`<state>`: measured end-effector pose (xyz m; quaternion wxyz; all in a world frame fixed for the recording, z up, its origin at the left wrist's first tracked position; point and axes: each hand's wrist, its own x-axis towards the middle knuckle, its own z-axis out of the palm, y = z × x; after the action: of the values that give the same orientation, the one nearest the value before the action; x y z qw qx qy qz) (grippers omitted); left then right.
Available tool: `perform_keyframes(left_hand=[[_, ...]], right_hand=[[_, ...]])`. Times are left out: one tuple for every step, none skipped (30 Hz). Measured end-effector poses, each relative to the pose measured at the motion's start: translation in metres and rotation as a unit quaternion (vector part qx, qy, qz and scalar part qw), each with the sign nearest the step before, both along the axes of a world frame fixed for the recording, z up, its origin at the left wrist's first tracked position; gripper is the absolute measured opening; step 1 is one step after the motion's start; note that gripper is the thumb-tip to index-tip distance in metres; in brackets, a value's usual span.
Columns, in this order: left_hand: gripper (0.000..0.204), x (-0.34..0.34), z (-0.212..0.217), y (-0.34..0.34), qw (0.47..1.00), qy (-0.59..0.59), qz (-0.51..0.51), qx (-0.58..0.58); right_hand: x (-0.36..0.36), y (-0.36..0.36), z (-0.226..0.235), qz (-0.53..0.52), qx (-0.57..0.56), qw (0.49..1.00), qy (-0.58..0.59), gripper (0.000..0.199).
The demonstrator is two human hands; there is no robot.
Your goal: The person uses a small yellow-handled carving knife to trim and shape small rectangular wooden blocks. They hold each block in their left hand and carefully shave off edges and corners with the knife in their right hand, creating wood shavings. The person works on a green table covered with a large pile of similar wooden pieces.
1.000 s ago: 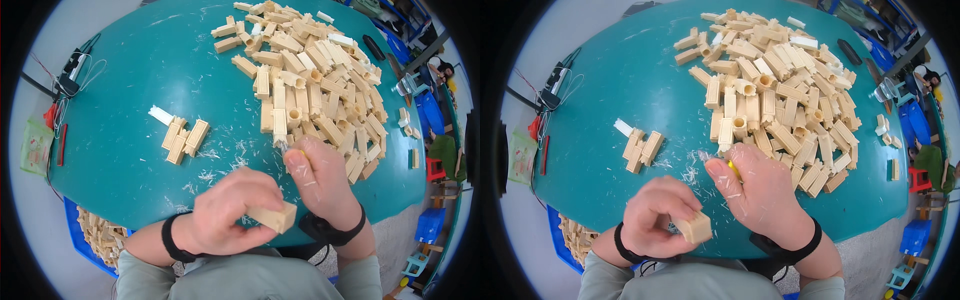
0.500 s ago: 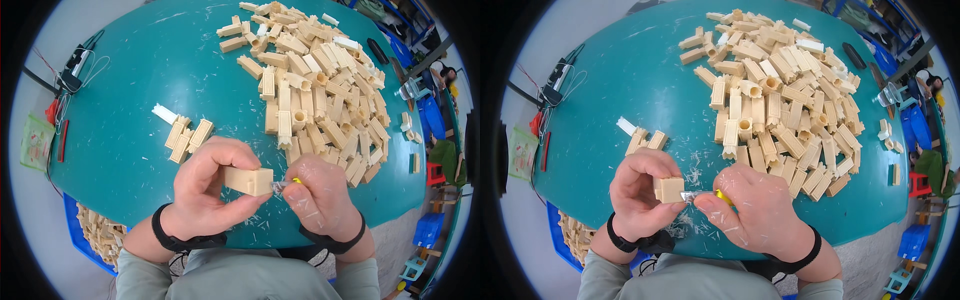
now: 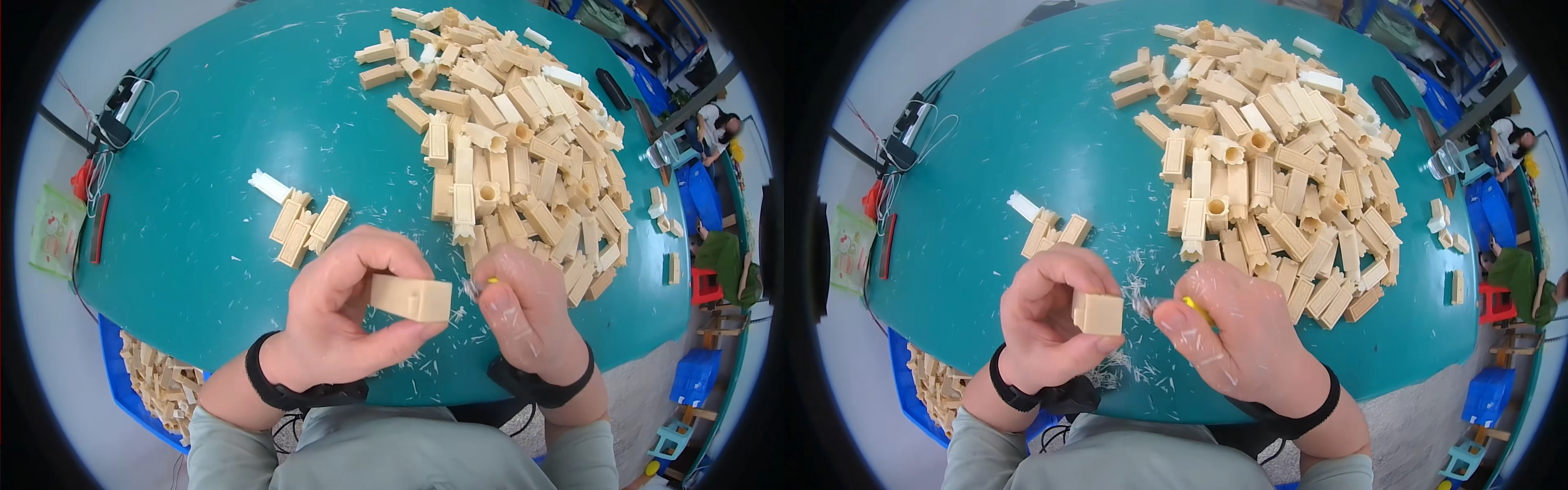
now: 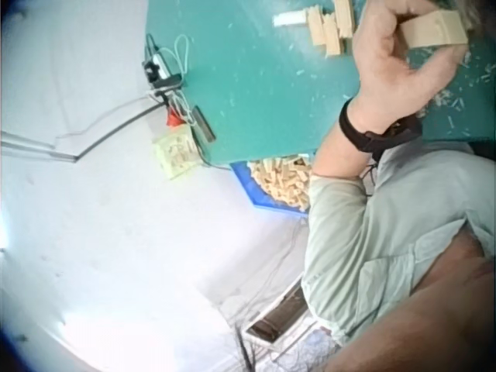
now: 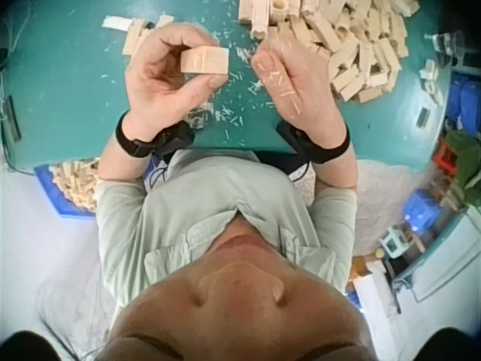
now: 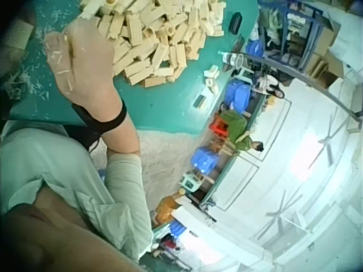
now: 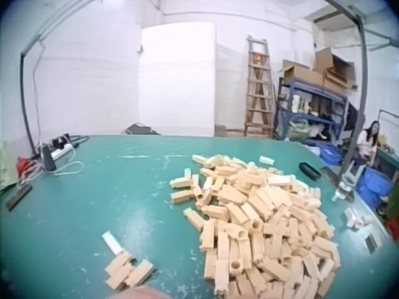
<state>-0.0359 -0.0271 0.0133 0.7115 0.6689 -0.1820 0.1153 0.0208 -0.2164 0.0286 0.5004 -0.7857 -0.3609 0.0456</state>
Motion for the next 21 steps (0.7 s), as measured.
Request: perform_keyframes(left_hand=[[0.033,0.0013,0.0008,0.0003,1.0,0.006,0.0,-0.026],[0.032,0.0017,0.0015,0.0002,1.0,0.002,0.009,-0.013],[0.032,0.0019,0.0017,0.0006,1.0,0.004,0.01,-0.013],[0.032,0.0021,0.0008,0.0007,1.0,0.006,0.01,-0.014],[0.031,0.0024,0.0001,0.0005,1.0,0.009,0.009,-0.014],[0.031,0.0026,-0.0001,0.0002,1.0,0.006,0.012,-0.014],[0.032,0.0023,-0.0008,0.0006,1.0,0.005,0.014,-0.014],[0.032,0.0021,-0.0015,0.0006,1.0,0.004,0.015,-0.013],[0.032,0.0021,-0.002,0.0005,1.0,0.004,0.015,-0.013],[0.032,0.0021,-0.0019,0.0003,1.0,0.003,0.015,-0.013],[0.033,0.0021,-0.0019,-0.0001,1.0,0.002,0.016,-0.013],[0.033,0.0018,-0.0021,-0.0007,1.0,0.007,0.014,-0.019],[0.033,0.0015,-0.002,-0.0014,1.0,0.012,0.012,-0.024],[0.033,0.0013,-0.0019,-0.0019,0.999,0.016,0.011,-0.03],[0.034,0.0017,-0.0009,-0.0014,1.0,0.002,-0.011,0.002],[0.034,0.0023,0.001,0.0003,0.999,-0.013,-0.034,0.033],[0.035,0.0023,0.0028,0.0019,0.996,-0.028,-0.056,0.064],[0.033,0.0007,0.004,0.003,0.995,-0.015,-0.073,0.066],[0.033,-0.0007,0.0036,0.0025,0.997,0.011,-0.058,0.058],[0.033,-0.0019,0.0031,0.0015,0.997,0.037,-0.042,0.051],[0.034,-0.0025,0.0027,0.0006,0.997,0.063,-0.026,0.043]], right_hand=[[-0.0014,-0.0015,0.001,0.01,0.003,1.0,0.005,0.024],[-0.0025,-0.0022,0.0016,0.02,0.006,1.0,0.011,0.024],[-0.0034,-0.0018,0.0009,0.026,0.005,1.0,-0.002,0.025],[-0.0043,-0.0016,-0.0018,0.031,0.004,0.999,-0.013,0.025],[-0.0046,-0.0013,-0.0032,0.035,0.003,0.999,-0.024,0.026],[-0.004,-0.0008,-0.0033,0.033,-0.007,0.999,-0.042,0.026],[-0.0037,0.0001,-0.004,0.03,-0.016,0.998,-0.059,0.027],[-0.0032,0.0006,-0.0047,0.027,-0.026,0.996,-0.076,0.028],[-0.0026,0.0007,-0.0056,0.025,-0.03,0.995,-0.087,0.028],[-0.0016,0.0008,-0.0062,0.023,-0.034,0.994,-0.098,0.028],[-0.001,0.0008,-0.0067,0.022,-0.039,0.993,-0.109,0.028],[-0.0008,0.0006,-0.0071,0.017,-0.037,0.994,-0.106,0.028],[-0.0005,0.0003,-0.0069,0.013,-0.035,0.994,-0.104,0.028],[-0.0001,0.0001,-0.0069,0.01,-0.034,0.994,-0.102,0.028],[0.0013,-0.0002,-0.0074,-0.006,-0.037,0.995,-0.093,0.028],[0.0033,-0.0005,-0.008,-0.021,-0.041,0.995,-0.084,0.028],[0.0042,-0.0007,-0.008,-0.037,-0.044,0.996,-0.075,0.028],[0.0036,-0.0004,-0.0068,-0.038,-0.034,0.997,-0.053,0.028],[0.0029,0.0005,-0.0053,-0.037,-0.024,0.999,-0.032,0.028],[0.0022,0.0013,-0.0041,-0.035,-0.015,0.999,-0.01,0.027],[0.0016,0.0012,-0.0033,-0.03,-0.006,0.999,0.007,0.027]])
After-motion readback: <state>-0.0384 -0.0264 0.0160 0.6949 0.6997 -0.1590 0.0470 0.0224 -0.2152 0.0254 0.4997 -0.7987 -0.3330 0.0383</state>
